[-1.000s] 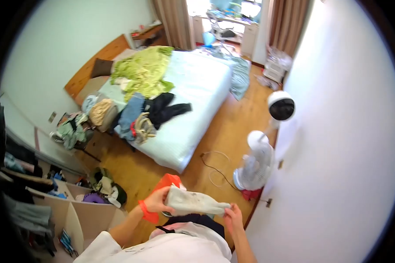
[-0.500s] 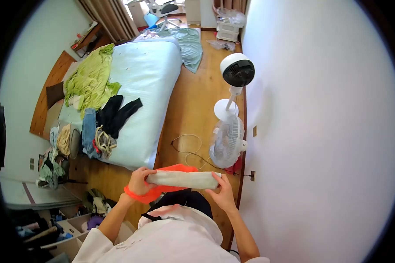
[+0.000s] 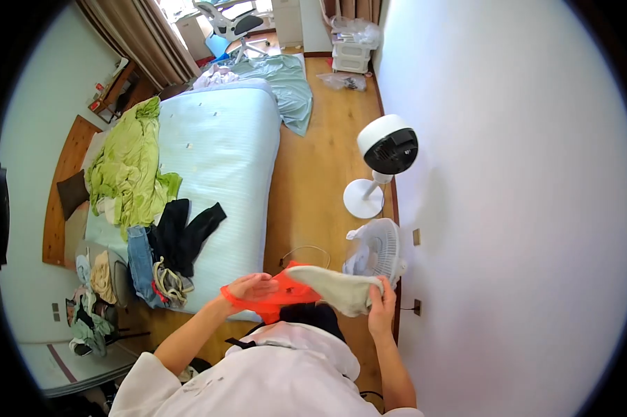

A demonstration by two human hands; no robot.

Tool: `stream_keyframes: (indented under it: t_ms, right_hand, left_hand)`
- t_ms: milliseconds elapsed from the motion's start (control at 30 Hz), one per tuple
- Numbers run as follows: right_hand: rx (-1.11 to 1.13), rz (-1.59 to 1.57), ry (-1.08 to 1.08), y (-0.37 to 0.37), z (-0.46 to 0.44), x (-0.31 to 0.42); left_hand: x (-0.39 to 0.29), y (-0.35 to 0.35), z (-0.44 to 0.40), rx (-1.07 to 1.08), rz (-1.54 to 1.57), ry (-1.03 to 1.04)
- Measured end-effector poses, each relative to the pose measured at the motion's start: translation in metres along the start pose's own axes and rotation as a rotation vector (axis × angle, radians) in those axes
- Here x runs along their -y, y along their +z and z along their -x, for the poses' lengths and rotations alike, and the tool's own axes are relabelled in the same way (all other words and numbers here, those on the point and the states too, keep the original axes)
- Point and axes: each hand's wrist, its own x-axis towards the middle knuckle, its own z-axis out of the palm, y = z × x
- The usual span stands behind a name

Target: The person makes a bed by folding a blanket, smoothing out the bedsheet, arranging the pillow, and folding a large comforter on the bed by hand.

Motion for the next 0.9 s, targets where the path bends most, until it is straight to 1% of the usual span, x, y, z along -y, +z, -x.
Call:
stream_keyframes:
  t_ms: [67, 100, 200, 233, 267, 333, 367, 433, 500, 533, 567, 600, 633, 667, 700, 733, 767, 833, 867, 900]
  right_hand:
    - [-0.026, -0.036, -0.043, 0.022, -0.024, 0.018]
    - [-0.011, 0.004, -0.025, 0.030, -0.035, 0.018]
    - [-0.113, 0.040, 0.014, 0.051, -0.068, 0.009]
    - [-0.141, -0.033, 0.070, 0.061, -0.081, 0.017]
    - [-0.185, -0.035, 0.093, 0.073, -0.095, 0.017]
    - [-0.270, -0.038, 0.141, 0.095, -0.127, 0.017]
    - [-0.195, -0.074, 0.150, 0.103, -0.146, 0.013]
    - [-0.036, -0.144, 0.171, 0.121, -0.192, 0.006]
    - [0.011, -0.143, 0.188, 0.156, -0.244, 0.007]
    - [0.035, -0.139, 0.195, 0.174, -0.273, 0.013]
    - [0.120, -0.139, 0.233, 0.189, -0.303, 0.015]
    - [0.120, -0.085, 0.233, 0.211, -0.333, 0.019]
    - [0.113, -0.023, 0.239, 0.231, -0.359, 0.028]
    - [0.272, 0.112, 0.078, 0.244, -0.390, 0.040]
    - [0.422, 0.242, -0.085, 0.258, -0.418, 0.048]
    - [0.560, 0.199, -0.063, 0.273, -0.440, 0.072]
    - [0.703, 0.160, -0.041, 0.287, -0.461, 0.102]
    - [0.946, 0.340, -0.129, 0.316, -0.505, 0.127]
    - [0.997, 0.325, -0.274, 0.334, -0.523, 0.126]
    - [1.051, 0.332, -0.305, 0.355, -0.537, 0.134]
  left_hand:
    - [-0.019, -0.016, -0.001, -0.040, 0.115, -0.022]
    - [-0.026, -0.027, -0.006, -0.060, 0.182, -0.021]
    - [-0.059, -0.042, -0.027, -0.117, 0.422, 0.013]
    - [-0.075, -0.042, -0.035, -0.139, 0.515, 0.032]
    - [-0.091, -0.043, -0.042, -0.088, 0.468, 0.034]
    - [-0.139, -0.015, -0.035, 0.011, 0.378, 0.041]
    - [-0.159, -0.013, -0.033, 0.439, 0.471, 0.074]
    - [-0.211, 0.012, -0.031, 0.938, 0.340, 0.270]
    - [-0.270, 0.032, -0.047, 1.440, 0.300, 0.398]
    - [-0.306, 0.046, -0.060, 1.703, 0.344, 0.422]
    - [-0.346, 0.061, -0.073, 1.814, 0.344, 0.480]
    - [-0.390, 0.077, -0.088, 1.933, 0.338, 0.529]
    - [-0.423, 0.090, -0.102, 1.851, 0.325, 0.684]
    - [-0.450, 0.089, -0.109, 1.288, -0.026, 0.967]
    - [-0.483, 0.105, -0.119, 0.815, -0.518, 1.366]
    - [-0.517, 0.121, -0.130, 0.238, -1.017, 1.596]
    - [-0.560, 0.159, -0.146, -0.354, -1.673, 1.927]
    - [-0.601, 0.171, -0.184, -0.285, -1.479, 1.946]
    - [-0.620, 0.176, -0.202, -0.251, -1.382, 1.953]
    - [-0.636, 0.180, -0.218, -0.231, -1.292, 1.990]
